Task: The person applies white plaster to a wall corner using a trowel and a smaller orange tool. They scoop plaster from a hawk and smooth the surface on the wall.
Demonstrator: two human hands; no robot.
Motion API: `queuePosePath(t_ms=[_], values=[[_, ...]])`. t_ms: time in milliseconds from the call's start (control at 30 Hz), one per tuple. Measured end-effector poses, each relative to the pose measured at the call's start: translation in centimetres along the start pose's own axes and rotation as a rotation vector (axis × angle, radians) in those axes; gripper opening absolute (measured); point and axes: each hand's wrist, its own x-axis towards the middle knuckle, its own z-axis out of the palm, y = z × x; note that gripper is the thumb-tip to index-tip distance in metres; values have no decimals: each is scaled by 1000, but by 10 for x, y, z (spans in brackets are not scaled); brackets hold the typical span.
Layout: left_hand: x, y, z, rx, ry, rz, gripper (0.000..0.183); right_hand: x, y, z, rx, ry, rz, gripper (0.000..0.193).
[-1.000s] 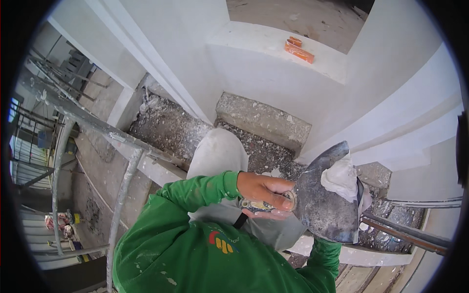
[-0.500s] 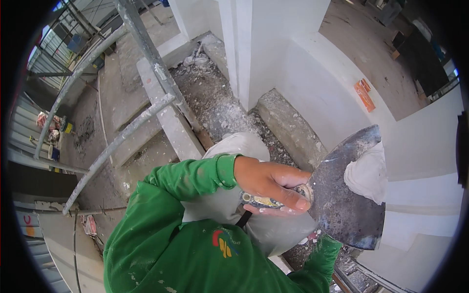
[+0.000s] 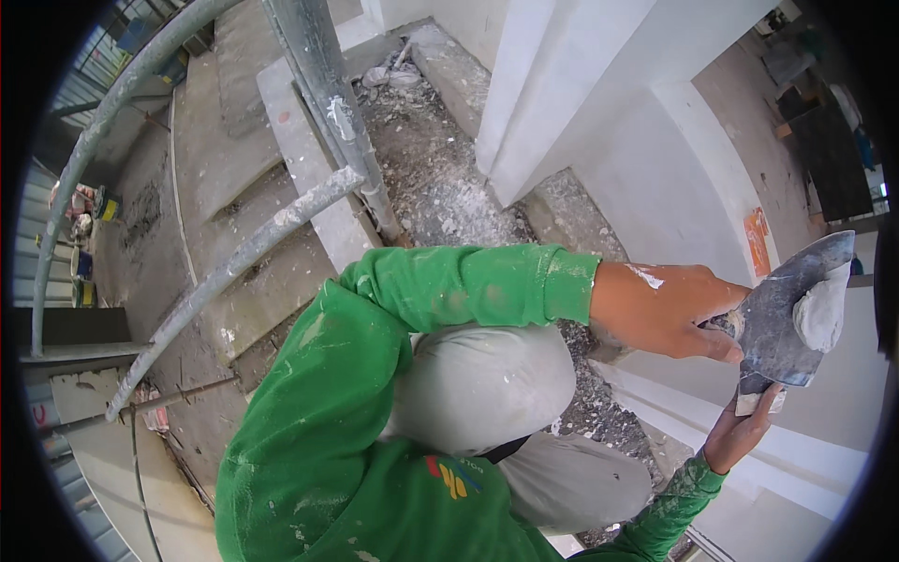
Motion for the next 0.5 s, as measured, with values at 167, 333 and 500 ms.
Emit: queuePosePath(t_ms=[167, 333, 500], values=[[10, -82, -7, -168, 86, 220, 54, -5, -13, 71, 513, 70, 158, 38], [16, -116, -5, -305, 29, 223, 51, -16, 11, 106, -313, -85, -50, 33], [21, -139, 1, -341, 98, 196, 53, -33, 42, 110, -585, -450, -124, 35]])
